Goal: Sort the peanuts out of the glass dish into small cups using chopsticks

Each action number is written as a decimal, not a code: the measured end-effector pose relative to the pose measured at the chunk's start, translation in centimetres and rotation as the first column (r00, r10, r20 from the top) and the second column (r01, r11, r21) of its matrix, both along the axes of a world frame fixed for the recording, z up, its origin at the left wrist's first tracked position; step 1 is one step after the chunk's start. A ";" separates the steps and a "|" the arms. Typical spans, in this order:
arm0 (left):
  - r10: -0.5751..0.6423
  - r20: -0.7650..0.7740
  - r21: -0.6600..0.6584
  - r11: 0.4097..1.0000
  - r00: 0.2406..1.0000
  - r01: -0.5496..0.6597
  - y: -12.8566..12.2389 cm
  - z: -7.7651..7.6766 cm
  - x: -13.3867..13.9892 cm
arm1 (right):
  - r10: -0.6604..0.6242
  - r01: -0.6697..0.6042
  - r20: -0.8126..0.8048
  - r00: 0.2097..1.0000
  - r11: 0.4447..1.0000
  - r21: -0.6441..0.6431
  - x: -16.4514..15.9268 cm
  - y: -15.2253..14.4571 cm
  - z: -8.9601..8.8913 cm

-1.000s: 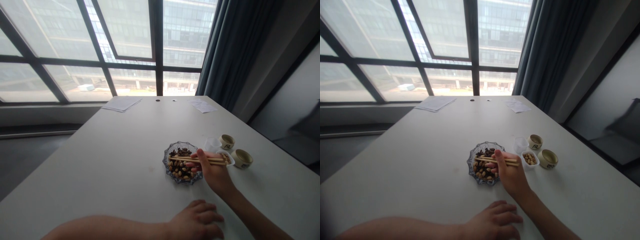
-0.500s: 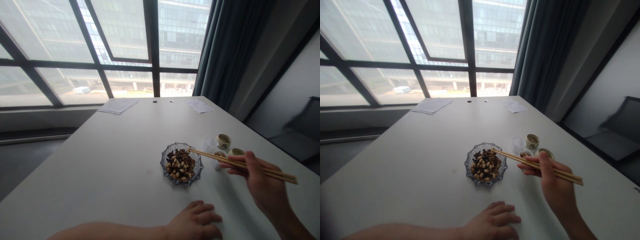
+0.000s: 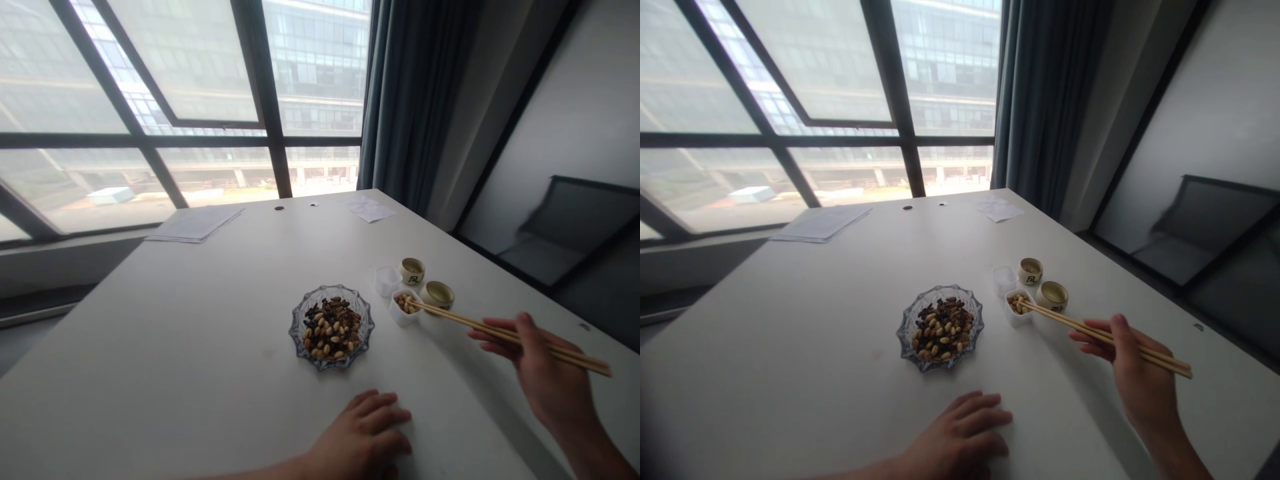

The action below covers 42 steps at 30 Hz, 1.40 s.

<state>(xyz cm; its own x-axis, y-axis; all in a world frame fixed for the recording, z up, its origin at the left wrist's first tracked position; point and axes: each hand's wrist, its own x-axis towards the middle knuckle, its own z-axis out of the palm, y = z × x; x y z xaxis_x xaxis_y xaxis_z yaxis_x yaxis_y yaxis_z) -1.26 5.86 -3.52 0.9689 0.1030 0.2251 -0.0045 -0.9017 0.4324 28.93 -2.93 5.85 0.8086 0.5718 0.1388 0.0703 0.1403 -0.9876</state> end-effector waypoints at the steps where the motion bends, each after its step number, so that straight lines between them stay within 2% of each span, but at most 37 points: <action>1: -0.001 0.001 -0.002 1.000 1.000 0.001 0.0 0.1 0.0 | 0.012 -0.012 0.013 1.000 1.000 -0.004 0.0 0.1 0.0; 7: -0.001 0.020 -0.007 1.000 1.000 0.001 0.0 0.3 0.0 | 0.020 -0.021 0.117 0.993 1.000 0.005 -0.3 0.4 0.8; 14: -0.012 -0.004 0.006 1.000 1.000 0.012 -0.1 0.2 -0.1 | 0.010 -0.028 0.228 0.974 0.997 0.076 -2.1 1.3 2.9; 16: -0.007 -0.001 0.019 1.000 1.000 0.007 -0.1 0.1 -0.1 | 0.070 -0.097 0.270 0.960 0.991 0.088 -3.1 2.1 3.8; 20: -0.013 0.018 0.042 0.999 1.000 0.012 0.1 0.3 -0.1 | 0.277 -0.305 0.323 0.905 0.951 0.040 -5.8 4.9 4.8; 23: -0.025 0.027 0.067 0.997 0.999 0.023 0.2 0.3 -0.1 | 0.403 -0.428 0.311 0.861 0.904 0.012 -7.5 7.2 4.3; 26: -0.015 0.056 0.103 0.995 0.998 0.010 0.2 -0.1 0.0 | 0.516 -0.538 0.388 0.764 0.841 -0.060 -8.6 8.7 3.3; 30: 0.012 0.142 0.151 0.988 0.990 -0.033 0.1 -0.6 0.1 | 0.565 -0.595 0.525 0.637 0.793 -0.131 -8.8 9.3 1.6; 33: 0.010 0.153 0.150 0.988 0.988 -0.033 0.0 -0.6 0.1 | 0.593 -0.623 0.563 0.576 0.764 -0.166 -8.6 9.5 0.4; 37: 0.008 0.133 0.133 0.991 0.991 -0.025 0.0 -0.4 0.1 | 0.590 -0.626 0.554 0.587 0.765 -0.152 -8.6 9.5 -0.5; 42: 0.005 0.118 0.117 0.993 0.993 -0.019 -0.1 -0.2 0.0 | 0.491 -0.564 0.575 0.654 0.824 -0.063 -9.2 8.7 0.0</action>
